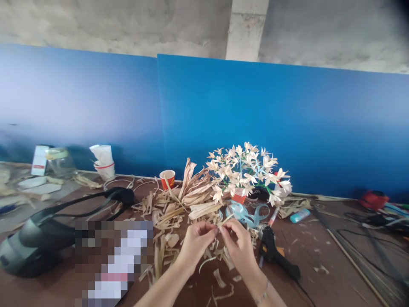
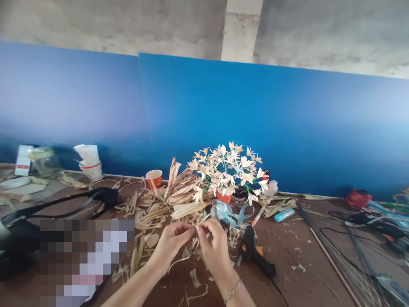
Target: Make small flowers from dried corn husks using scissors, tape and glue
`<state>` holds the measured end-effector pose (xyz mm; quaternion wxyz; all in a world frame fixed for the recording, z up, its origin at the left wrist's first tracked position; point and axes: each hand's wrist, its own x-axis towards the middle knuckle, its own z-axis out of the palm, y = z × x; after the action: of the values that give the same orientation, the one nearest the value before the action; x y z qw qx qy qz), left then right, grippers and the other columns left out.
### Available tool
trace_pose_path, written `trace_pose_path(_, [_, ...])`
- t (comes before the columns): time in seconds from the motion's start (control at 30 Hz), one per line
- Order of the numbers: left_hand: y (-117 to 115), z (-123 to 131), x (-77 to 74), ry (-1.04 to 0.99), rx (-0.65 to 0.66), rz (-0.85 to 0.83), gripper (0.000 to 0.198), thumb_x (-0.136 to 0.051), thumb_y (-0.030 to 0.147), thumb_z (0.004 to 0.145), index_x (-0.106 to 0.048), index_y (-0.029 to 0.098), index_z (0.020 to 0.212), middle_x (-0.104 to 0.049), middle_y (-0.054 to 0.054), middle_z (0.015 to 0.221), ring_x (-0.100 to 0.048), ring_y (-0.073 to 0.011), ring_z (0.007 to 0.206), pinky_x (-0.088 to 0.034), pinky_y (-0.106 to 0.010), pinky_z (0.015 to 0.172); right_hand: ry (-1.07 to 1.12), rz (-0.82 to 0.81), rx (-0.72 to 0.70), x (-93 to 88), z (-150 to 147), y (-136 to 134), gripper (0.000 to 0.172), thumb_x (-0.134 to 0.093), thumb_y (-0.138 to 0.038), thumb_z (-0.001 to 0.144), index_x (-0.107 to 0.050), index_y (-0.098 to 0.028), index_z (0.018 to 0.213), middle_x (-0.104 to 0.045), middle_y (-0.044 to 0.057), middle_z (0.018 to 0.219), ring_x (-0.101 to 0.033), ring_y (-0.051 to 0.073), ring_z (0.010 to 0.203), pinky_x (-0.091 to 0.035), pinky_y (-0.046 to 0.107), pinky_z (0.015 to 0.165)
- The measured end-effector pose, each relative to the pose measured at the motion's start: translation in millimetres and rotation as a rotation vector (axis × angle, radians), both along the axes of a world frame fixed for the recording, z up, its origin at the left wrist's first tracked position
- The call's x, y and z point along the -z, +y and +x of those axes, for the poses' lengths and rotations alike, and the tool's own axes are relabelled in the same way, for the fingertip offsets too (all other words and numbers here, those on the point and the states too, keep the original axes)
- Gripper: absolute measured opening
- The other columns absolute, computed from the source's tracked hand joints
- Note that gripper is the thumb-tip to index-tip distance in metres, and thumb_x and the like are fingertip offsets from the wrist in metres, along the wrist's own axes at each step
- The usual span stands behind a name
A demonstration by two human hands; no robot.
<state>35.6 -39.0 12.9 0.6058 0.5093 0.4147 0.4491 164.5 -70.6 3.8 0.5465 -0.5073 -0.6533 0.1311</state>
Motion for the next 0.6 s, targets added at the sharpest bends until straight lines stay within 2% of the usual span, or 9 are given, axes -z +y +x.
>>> trace_pose_path(0.3, [0.4, 1.5, 2.0, 0.103, -0.001, 0.049, 0.022, -0.063, 0.031, 0.061, -0.064, 0.009, 0.063, -0.052, 0.001, 0.051, -0.039, -0.0078, 0.048, -0.027, -0.020, 0.046, -0.092, 0.045, 0.028, 2.1, -0.6, 0.3, 0.012, -0.043, -0.017, 0.082, -0.048, -0.018, 0.072, -0.052, 0.003, 0.074, -0.050, 0.015, 0.071, -0.040, 0.026, 0.064])
trace_pose_path(0.6, [0.4, 2.4, 0.6, 0.038, 0.059, 0.000, 0.020, -0.065, 0.030, 0.061, -0.059, 0.011, 0.058, -0.044, 0.005, 0.044, -0.032, -0.0048, 0.043, -0.023, -0.019, 0.043, -0.180, 0.101, 0.118, 4.9, -2.8, -0.2, 0.009, -0.044, -0.016, 0.079, -0.052, -0.018, 0.077, -0.053, 0.005, 0.076, -0.051, 0.017, 0.073, -0.042, 0.029, 0.066])
